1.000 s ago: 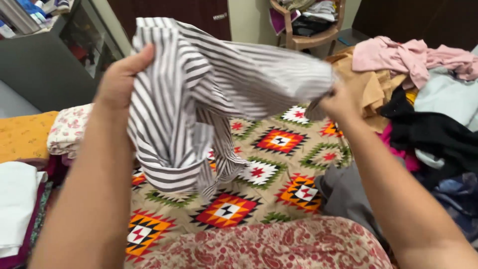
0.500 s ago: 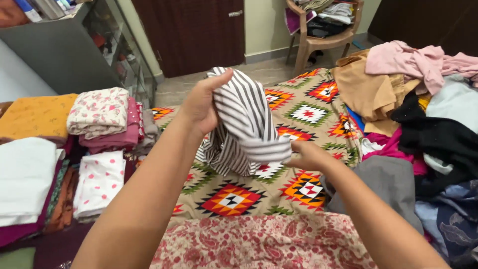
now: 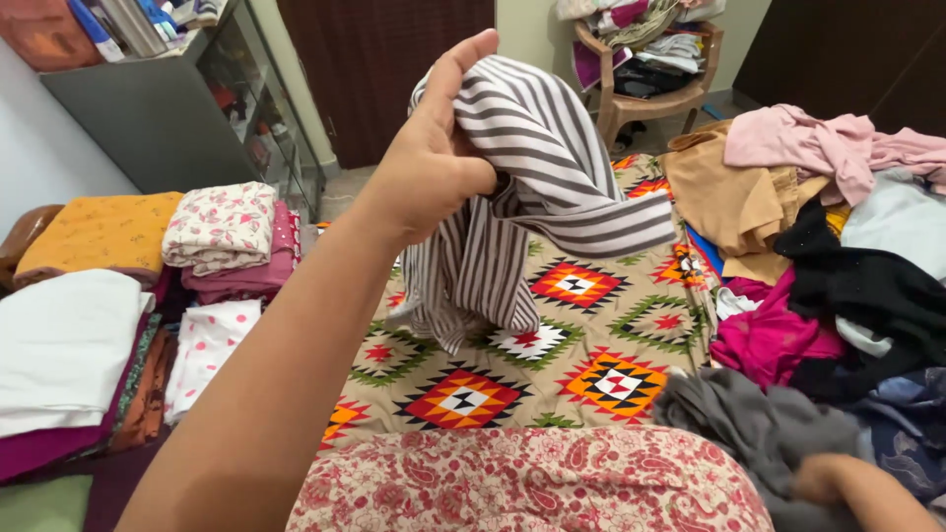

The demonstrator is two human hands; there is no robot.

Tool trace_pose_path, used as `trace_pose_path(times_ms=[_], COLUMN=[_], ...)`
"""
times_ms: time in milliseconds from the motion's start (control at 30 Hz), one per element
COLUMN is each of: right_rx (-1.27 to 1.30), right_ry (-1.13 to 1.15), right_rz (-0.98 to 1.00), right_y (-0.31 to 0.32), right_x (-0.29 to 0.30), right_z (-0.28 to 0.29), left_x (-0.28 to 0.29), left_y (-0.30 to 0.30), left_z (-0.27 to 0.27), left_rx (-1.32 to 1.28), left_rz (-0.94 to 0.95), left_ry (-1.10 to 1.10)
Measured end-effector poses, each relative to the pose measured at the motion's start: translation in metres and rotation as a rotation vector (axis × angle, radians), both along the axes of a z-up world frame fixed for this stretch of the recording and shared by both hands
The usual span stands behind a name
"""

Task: Folding items of clothing on a bed.

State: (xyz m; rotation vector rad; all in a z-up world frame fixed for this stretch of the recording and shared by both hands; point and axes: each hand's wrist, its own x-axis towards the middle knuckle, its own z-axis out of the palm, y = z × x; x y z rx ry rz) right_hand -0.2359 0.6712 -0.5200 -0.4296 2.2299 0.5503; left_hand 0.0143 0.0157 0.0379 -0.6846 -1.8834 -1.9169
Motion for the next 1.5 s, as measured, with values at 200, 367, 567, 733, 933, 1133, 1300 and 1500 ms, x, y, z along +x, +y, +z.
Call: trace_pose_path(times_ms=[200,367,567,733,933,1133,1300,1500], right_rx=[-0.376,-1.673,-2.383,-2.246,-2.092,-2.058,-1.929,-1.763], right_ry=[0.137,0.422,-0.067,-0.406,-0.188,-0.098,-0.347,-0.414], right_rz=[0.013,0.246,0.059,-0.302,-0.334,-0.363,-0.302,-0.195], right_y=[-0.19,-0.347,-0.452,-0.504,-0.536,-0.536,-0.518,-0.505], right_x=[0.072,0.143,0.124,0.115,0.118,0.128,0.11,0.118], right_z=[0.217,0.419,0.522,0.554,0.523,0.504,0.498,0.49], left_x=[-0.009,-0.029,-0.046,-0.027,-0.024,-0.004,-0.033,-0.015], left_y=[0.012,0.018,-0.016,-0.039,-0.061,-0.032,-0.058,-0.061], left_z=[0.007,0.0,-0.027,-0.042,-0.064,-0.064,-0.104,-0.075], left_rx=[-0.139,-0.132,-0.144,-0.631,0.159,-0.458,-0.13,-0.739], left_rz=[0.129,0.255,0.469,0.941,0.064,0.661,0.575,1.07], left_ry=[0.093,0.01,-0.204,-0.308,-0.405,-0.32,-0.277,-0.227])
